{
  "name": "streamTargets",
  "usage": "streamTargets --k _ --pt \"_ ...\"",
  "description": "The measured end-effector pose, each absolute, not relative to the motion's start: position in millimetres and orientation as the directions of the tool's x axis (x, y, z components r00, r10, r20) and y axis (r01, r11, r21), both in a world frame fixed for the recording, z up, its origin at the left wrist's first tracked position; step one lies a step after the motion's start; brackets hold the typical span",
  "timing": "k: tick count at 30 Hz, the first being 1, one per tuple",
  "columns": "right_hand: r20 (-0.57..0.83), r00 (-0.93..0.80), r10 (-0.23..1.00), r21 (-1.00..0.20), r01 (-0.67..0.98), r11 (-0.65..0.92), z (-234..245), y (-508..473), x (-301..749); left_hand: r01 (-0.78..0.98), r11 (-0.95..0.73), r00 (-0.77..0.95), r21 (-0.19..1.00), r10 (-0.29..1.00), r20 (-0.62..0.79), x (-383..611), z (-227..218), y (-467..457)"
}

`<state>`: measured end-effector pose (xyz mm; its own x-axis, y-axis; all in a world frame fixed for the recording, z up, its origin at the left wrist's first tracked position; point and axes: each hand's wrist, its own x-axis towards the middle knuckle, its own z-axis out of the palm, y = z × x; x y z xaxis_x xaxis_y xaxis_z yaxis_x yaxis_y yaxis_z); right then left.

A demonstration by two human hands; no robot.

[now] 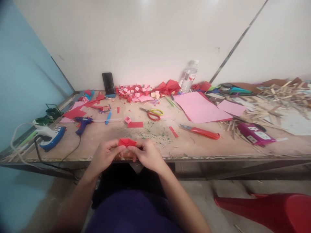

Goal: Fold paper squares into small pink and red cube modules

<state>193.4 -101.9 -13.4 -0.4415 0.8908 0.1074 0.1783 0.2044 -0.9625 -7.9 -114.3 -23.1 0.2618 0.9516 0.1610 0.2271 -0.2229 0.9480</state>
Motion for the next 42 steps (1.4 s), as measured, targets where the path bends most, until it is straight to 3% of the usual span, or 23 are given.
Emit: streamTargets --k 9,23,28,34,39,42 --pt "0.096 -0.463 0.881 -0.972 0.146 0.183 -7.6 -102.3 191.2 0.128 -0.229 0.312 0.965 0.933 0.180 -7.6 -19.5 -111.3" --pt "0.065 -0.500 0.864 -0.960 0.205 0.191 -8.8 -101.6 192.9 0.213 -0.228 0.373 0.950 0.918 0.137 -9.9 -23.0 -110.5" --pt "0.151 -0.357 0.922 -0.954 0.190 0.230 -9.4 -100.0 194.0 0.263 -0.222 0.319 0.939 0.938 0.132 -8.5 -19.7 -112.6" --pt "0.083 -0.458 0.885 -0.963 0.190 0.189 -10.6 -100.4 192.6 0.154 -0.196 0.150 0.968 0.973 0.173 -5.9 -23.0 -107.7" --pt "0.081 -0.452 0.888 -0.959 0.206 0.193 -11.0 -99.9 192.5 0.367 -0.284 0.093 0.886 0.959 0.269 -2.0 -22.6 -110.9" --pt "0.116 -0.419 0.901 -0.955 0.202 0.217 -12.5 -99.5 192.7 0.402 -0.294 0.096 0.867 0.955 0.279 -0.4 -21.3 -112.9"
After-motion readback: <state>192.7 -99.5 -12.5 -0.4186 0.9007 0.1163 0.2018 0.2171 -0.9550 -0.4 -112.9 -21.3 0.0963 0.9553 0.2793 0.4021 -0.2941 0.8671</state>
